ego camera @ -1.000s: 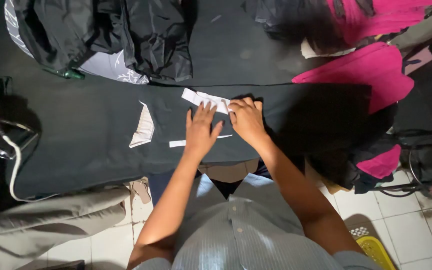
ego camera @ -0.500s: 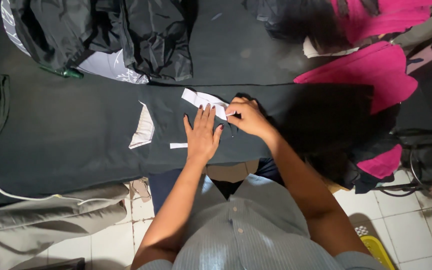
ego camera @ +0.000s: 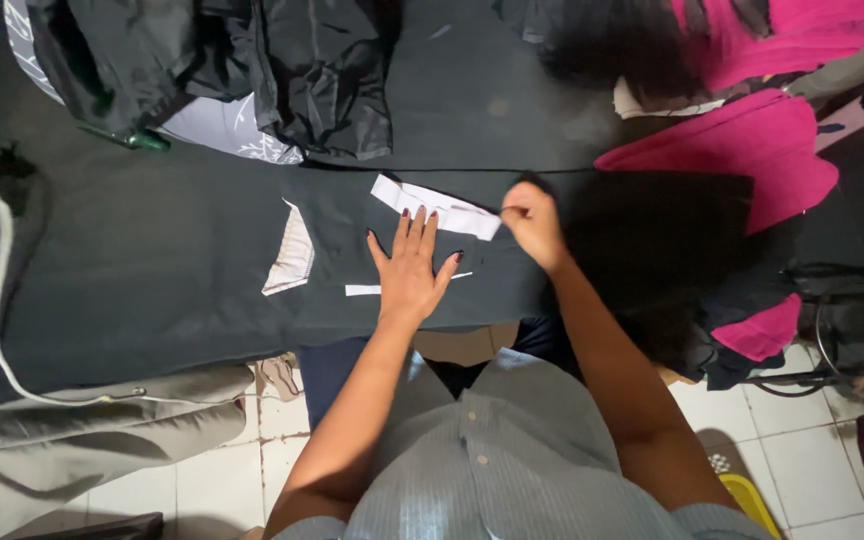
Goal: The person folds a dark-colored garment with white stripes on a table, smoothing and aligning the fabric by hand. The person then picks up a pink folded cloth and places it on top of the dark garment.
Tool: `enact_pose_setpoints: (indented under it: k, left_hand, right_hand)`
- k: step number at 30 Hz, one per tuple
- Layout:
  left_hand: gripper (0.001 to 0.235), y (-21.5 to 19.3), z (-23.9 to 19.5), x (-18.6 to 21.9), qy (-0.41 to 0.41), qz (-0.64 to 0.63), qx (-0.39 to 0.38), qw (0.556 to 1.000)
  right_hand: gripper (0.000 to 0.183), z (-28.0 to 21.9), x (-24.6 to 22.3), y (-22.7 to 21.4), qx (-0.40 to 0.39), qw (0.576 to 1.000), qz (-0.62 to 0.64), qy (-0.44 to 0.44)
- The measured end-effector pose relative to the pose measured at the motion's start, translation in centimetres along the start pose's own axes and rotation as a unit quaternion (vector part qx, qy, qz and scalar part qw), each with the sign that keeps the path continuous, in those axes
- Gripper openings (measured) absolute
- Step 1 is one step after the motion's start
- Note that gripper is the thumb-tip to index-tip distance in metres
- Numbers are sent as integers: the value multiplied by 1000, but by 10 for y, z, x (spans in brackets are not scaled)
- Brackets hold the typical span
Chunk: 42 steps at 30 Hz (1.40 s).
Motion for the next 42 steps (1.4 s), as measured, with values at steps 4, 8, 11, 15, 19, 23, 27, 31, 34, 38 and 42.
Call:
enact_pose_setpoints:
  k: [4, 8, 11, 15, 19, 23, 27, 31, 34, 38, 42]
  left_hand:
    - [71, 1, 0, -2, 6, -2, 9, 1000]
    - [73, 5, -2, -3, 15, 10, 18, 1000]
    - [73, 5, -2, -1, 26, 5, 15, 1000]
    - [72, 7, 1, -3, 15, 7, -13, 1000]
    - [69, 10, 3, -5, 11, 0, -29, 1000]
    - [69, 8, 2, -2, 4, -9, -27, 1000]
    - [73, -10, 6, 30, 69, -39, 25, 997]
    - [71, -23, 6, 77, 129, -48, 47, 989]
    - [56, -23, 7, 95, 174, -23, 39, 984]
    - [34, -21, 9, 87, 180, 32, 67, 981]
    - [24, -18, 12, 78, 184, 41, 82, 979]
  right_hand:
    - [14, -10, -30, -12, 7, 999, -4, -35]
    - [27, -38, -115, 1, 37, 943, -289, -163]
    - [50, -60, -122, 12, -6, 908, -386, -164]
    - [55, -83, -81, -42, 37, 891, -445, -80]
    - [57, -115, -41, -133, 128, 831, -540, -39]
    - [53, -159, -31, -213, 248, 815, -522, 22]
    - [40, -195, -36, -257, 410, 833, -370, 34]
    - [34, -199, 2, -270, 456, 869, -155, 114]
    - [27, -194, 1, -276, 436, 880, -183, 37]
    - [18, -194, 3, -288, 427, 884, -188, -23]
    - [15, -195, 52, -324, 447, 892, 13, 61]
Point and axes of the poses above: each hand's wrist, its own z-axis towards the middle knuckle, its own y-axis out of the palm, x = y × z, the point moved 8 cm from there along z, towards the middle knuckle, and after that the axes turned 7 degrees about z, right-handed, at the moved point
